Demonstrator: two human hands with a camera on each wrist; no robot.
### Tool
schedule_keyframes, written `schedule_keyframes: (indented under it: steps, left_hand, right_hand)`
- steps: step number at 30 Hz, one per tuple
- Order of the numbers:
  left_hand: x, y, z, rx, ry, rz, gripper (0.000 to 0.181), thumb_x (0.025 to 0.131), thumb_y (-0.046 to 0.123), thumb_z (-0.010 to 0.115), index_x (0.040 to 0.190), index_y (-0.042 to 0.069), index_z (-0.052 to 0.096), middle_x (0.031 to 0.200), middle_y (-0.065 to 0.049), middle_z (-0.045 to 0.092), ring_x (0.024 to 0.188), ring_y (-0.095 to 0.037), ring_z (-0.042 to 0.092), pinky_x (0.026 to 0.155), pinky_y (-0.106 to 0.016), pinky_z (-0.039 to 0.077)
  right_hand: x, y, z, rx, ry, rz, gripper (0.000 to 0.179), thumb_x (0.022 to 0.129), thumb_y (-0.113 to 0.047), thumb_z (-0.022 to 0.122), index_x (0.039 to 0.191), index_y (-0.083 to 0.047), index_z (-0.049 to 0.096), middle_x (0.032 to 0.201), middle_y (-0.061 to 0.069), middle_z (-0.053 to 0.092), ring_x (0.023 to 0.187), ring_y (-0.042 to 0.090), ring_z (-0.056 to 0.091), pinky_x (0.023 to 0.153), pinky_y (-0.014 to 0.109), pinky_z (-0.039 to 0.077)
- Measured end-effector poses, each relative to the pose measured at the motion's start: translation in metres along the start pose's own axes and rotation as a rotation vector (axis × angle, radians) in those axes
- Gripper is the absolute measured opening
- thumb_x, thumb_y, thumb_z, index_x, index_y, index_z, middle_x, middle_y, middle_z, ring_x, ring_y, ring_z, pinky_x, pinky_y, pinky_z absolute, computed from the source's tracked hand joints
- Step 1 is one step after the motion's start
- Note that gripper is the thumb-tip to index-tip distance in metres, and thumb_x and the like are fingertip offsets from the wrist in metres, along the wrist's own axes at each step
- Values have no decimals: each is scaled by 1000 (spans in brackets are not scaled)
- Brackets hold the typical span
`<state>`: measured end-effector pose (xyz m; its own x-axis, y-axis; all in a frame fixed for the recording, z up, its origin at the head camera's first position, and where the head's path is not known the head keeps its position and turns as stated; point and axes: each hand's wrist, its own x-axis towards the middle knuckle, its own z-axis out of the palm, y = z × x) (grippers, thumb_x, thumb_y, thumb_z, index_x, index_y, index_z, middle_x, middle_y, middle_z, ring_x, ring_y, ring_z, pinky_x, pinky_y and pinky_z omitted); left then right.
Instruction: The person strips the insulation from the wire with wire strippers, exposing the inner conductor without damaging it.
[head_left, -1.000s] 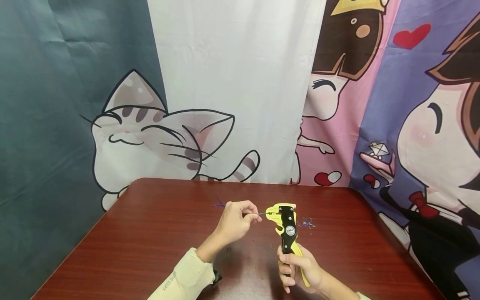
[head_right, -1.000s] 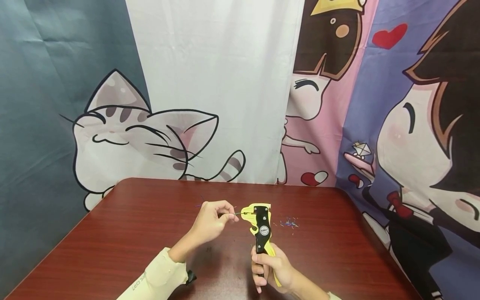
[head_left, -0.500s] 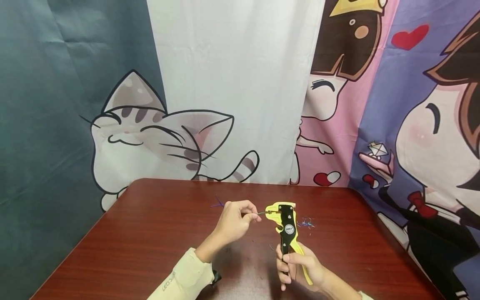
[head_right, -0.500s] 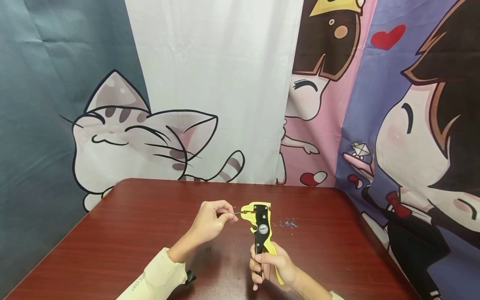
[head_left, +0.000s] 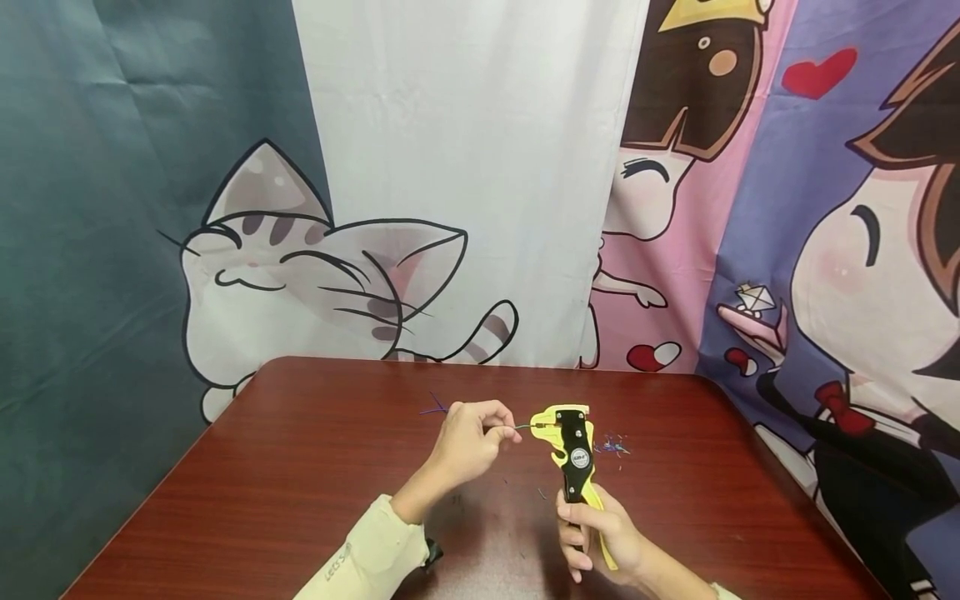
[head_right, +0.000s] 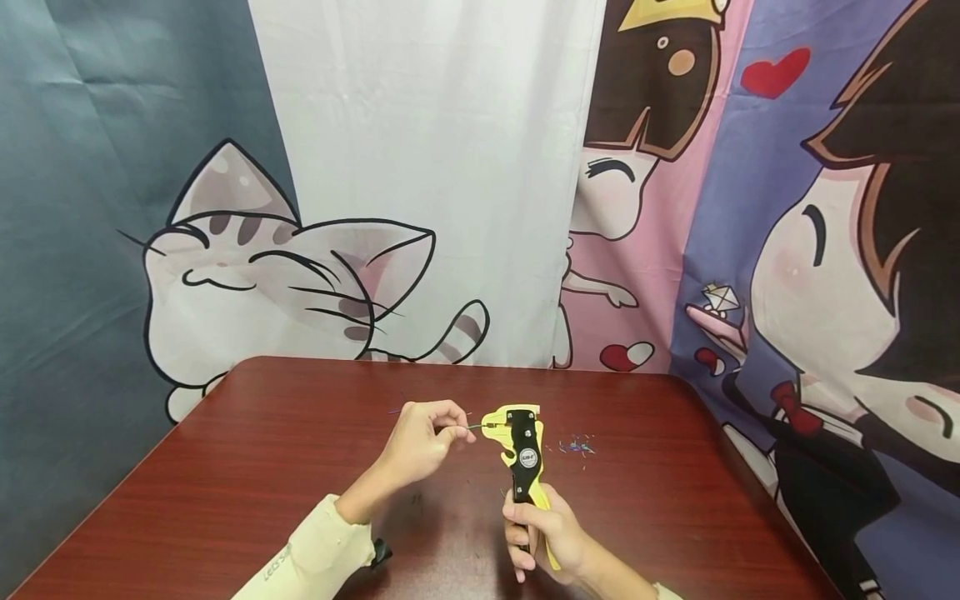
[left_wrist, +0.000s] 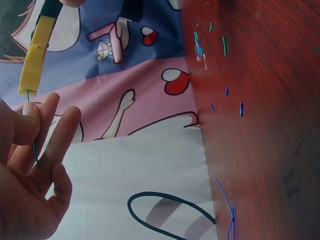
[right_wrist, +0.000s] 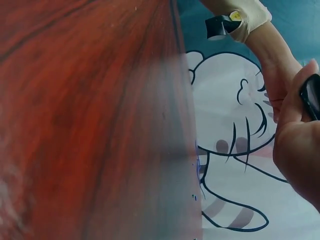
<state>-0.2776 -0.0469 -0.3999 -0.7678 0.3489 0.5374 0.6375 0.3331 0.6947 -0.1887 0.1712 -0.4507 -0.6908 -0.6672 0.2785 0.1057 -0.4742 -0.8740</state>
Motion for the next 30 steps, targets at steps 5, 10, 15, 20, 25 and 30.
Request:
schedule_keyframes:
  steps: [5, 10, 15, 20, 25, 30]
  left_hand:
    - [-1, 0, -1, -33, -9, -21, 24, 85, -6, 69, 74, 15, 65, 71, 10, 72, 62, -19, 70, 48, -20, 36]
    - [0, -1, 0, -41, -13, -13, 25, 85, -7, 68, 74, 15, 65, 72, 8, 73, 63, -14, 69, 50, -20, 40]
    - [1, 1, -1, -31, -8, 2, 25, 85, -6, 68, 74, 15, 65, 72, 6, 73, 60, -10, 66, 49, -21, 38]
    - [1, 2, -2, -12, -13, -18, 25, 86, -5, 69, 74, 17, 65, 72, 9, 73, 60, -4, 65, 50, -21, 40]
    - [1, 2, -2, -5, -19, -27, 25, 86, -4, 69, 74, 17, 65, 72, 10, 73, 61, -1, 65, 50, -21, 40]
    - [0, 0, -1, -8, -15, -35, 25, 86, -4, 70, 74, 17, 65, 70, 11, 72, 62, -12, 68, 49, -21, 40]
  right_hand:
    - [1, 0, -1, 5, -12, 5, 27, 99, 0, 29, 95, -13, 52, 69, -3, 38, 54, 6, 48, 55, 24, 53]
    - [2, -2, -2, 37, -40, 11, 26, 97, 1, 28, 99, -11, 51, 76, 0, 41, 60, 11, 49, 63, 29, 56]
    - [3, -4, -4, 53, -62, 19, 26, 95, 3, 29, 103, -9, 51, 80, 1, 45, 65, 13, 53, 68, 34, 57]
    - [2, -6, -5, 65, -89, 40, 29, 95, 3, 28, 107, -8, 52, 82, 1, 46, 68, 12, 55, 70, 34, 57]
    - [1, -6, -4, 32, -40, 51, 26, 98, 0, 28, 103, -10, 51, 79, 0, 45, 63, 11, 53, 65, 31, 57]
    - [-1, -7, -3, -6, 1, 49, 26, 101, -4, 28, 100, -12, 53, 72, -2, 41, 56, 8, 50, 56, 26, 54]
